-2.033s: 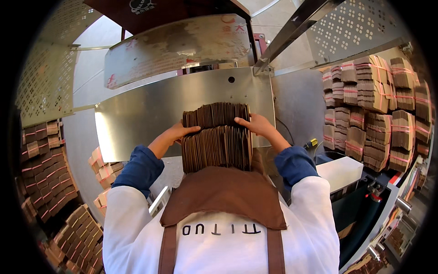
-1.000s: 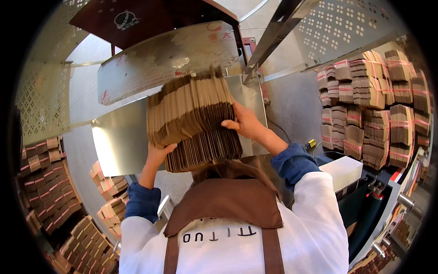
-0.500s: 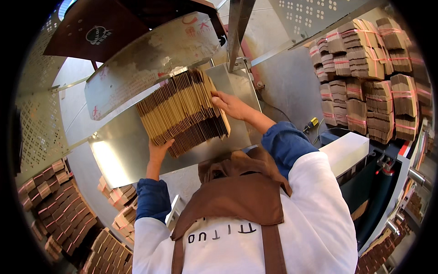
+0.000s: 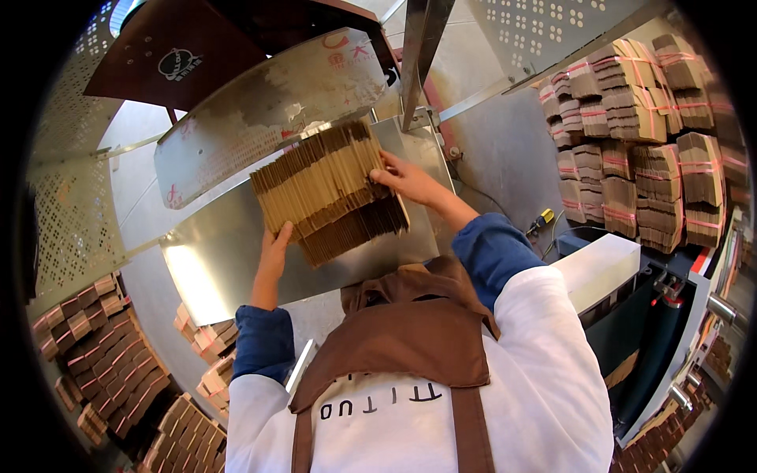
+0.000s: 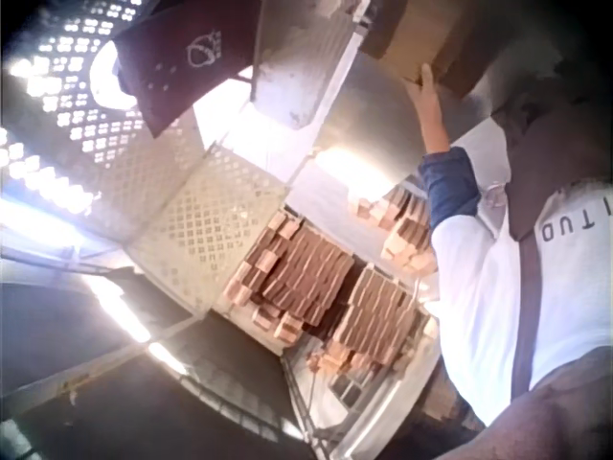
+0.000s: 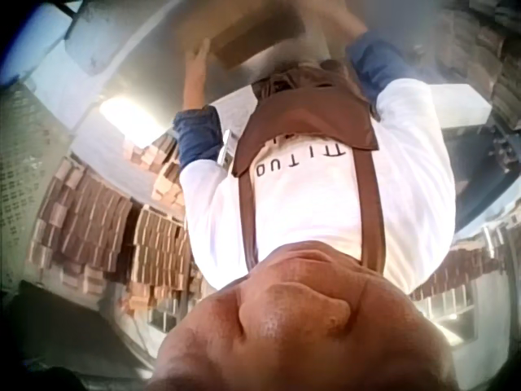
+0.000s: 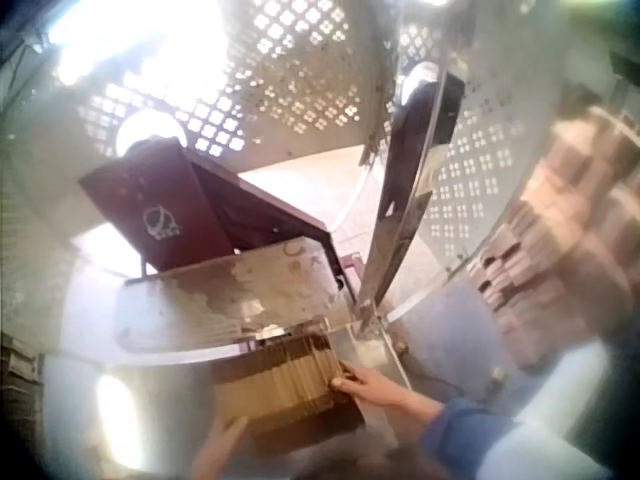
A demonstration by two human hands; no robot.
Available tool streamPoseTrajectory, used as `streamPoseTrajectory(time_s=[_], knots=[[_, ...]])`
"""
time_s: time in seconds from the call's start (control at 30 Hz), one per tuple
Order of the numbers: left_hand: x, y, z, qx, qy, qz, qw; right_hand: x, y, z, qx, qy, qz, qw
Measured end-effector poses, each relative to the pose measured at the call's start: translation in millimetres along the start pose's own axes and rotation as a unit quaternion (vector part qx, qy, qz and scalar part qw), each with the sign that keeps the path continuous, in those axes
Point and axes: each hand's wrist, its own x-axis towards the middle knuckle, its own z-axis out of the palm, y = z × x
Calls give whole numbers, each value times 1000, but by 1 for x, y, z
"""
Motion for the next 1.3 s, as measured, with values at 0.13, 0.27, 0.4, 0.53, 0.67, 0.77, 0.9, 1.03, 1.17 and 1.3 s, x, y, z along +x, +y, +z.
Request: streamPoseTrajectory(time_s=[0.13,0.27,0.4,0.53,0.67,0.77,0.9,1.03,1.17,1.3], knots=[[19,11,27,12,-8,18,1000,6,-2,-34,14,20,-25,999],[11,16,9,-68,-18,-44,997,13,5,-28,16,26,-7,1000],[-1,-31,-56,-118,63,-149,980,15,-2,-12,-6,74,28,997],[-14,-65,-87,-46,215,-131,967,12,-24,-4,-54,82,57,994],[10,-70,-83,225,322,45,918,21,2,-15,-26,115,46,992],[25,-26,-48,387,313,158,853,11,-3,-35,-66,159,33,985],[39,47,40,220,180,178,942,-5,-19,-51,-223,270,34,936],[63,85,114,156,4,144,977,-9,-24,-45,-223,287,-9,932],[102,82,137,263,23,114,958,-10,-29,-41,-295,271,-24,916],[108,88,147,349,29,128,928,-8,-25,-42,-264,244,-31,932]])
